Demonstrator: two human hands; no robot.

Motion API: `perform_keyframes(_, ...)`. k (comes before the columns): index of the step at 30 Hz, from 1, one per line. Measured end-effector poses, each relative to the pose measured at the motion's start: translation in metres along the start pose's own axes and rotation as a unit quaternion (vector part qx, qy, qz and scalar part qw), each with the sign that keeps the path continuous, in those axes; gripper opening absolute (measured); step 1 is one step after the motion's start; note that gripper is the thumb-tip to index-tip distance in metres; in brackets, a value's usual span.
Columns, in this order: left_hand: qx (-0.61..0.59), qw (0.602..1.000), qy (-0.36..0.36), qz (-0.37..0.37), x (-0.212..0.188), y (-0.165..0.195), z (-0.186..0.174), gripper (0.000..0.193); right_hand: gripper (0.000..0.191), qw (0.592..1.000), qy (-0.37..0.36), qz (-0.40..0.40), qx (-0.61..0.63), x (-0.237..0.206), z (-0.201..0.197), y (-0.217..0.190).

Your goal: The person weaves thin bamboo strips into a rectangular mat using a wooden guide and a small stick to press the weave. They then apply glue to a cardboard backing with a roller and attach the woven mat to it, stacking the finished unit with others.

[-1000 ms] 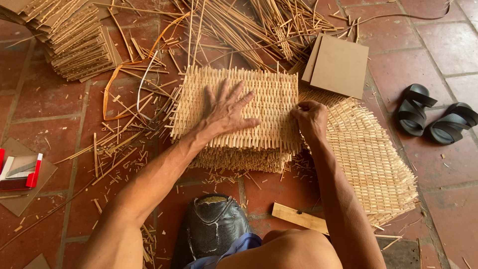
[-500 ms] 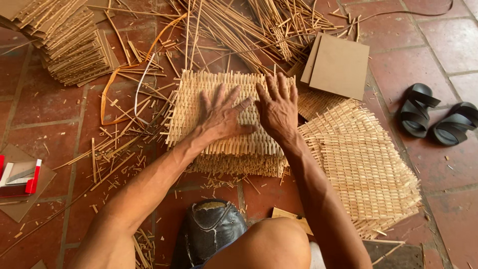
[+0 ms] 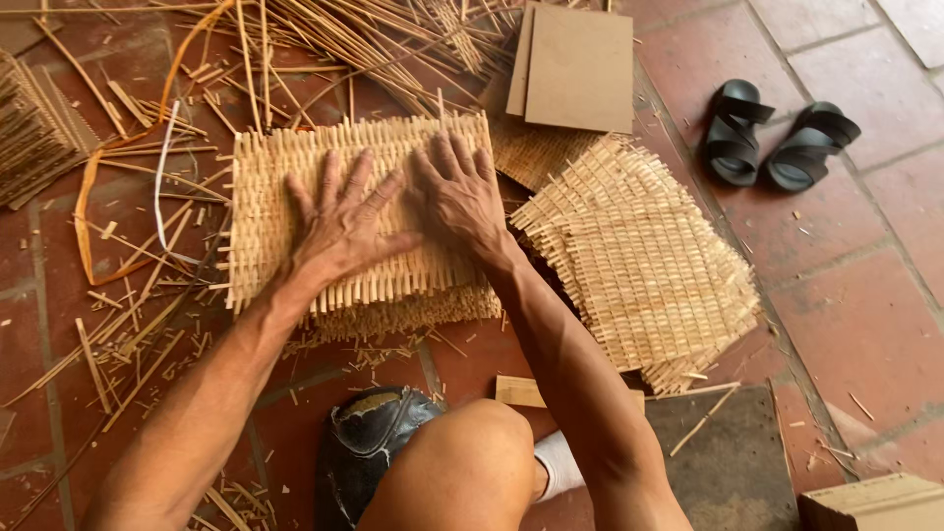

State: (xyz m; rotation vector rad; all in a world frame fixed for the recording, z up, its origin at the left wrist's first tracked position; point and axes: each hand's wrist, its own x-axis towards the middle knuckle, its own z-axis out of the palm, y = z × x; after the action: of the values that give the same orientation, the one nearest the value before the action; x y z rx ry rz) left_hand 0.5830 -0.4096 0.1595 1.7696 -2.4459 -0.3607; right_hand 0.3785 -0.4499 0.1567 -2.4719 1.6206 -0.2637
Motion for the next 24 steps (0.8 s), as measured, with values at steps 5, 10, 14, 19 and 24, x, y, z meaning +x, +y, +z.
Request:
perform_keyframes(5,0.02,1.0,0.004,0.003,0.002,-0.003,0.003,0.113,0.066,1.0,-0.02,0.003,-0.005,0.0,-0.005,-0.002)
perform_keyframes(10,0.007,0.999,0.032,0.023,-0.003,-0.001,0.005,0.111,0.061,0.992,0.095,-0.054,-0.062,-0.005,-0.012,-0.006)
perform_keyframes(14,0.006,1.0,0.005,-0.009,-0.004,0.005,-0.007,0.109,0.061,1.0,-0.016,-0.006,-0.009,-0.003,-0.019,-0.012)
perform_keyframes(19,0.01,0.999,-0.034,-0.038,-0.007,0.015,-0.026,0.114,0.058,0.914,-0.033,0.043,0.402,0.007,-0.035,0.003)
perform_keyframes(24,-0.011,0.998,-0.064,-0.026,-0.004,0.006,-0.032,0.118,0.029,0.921,0.241,-0.066,0.297,-0.082,-0.123,0.063)
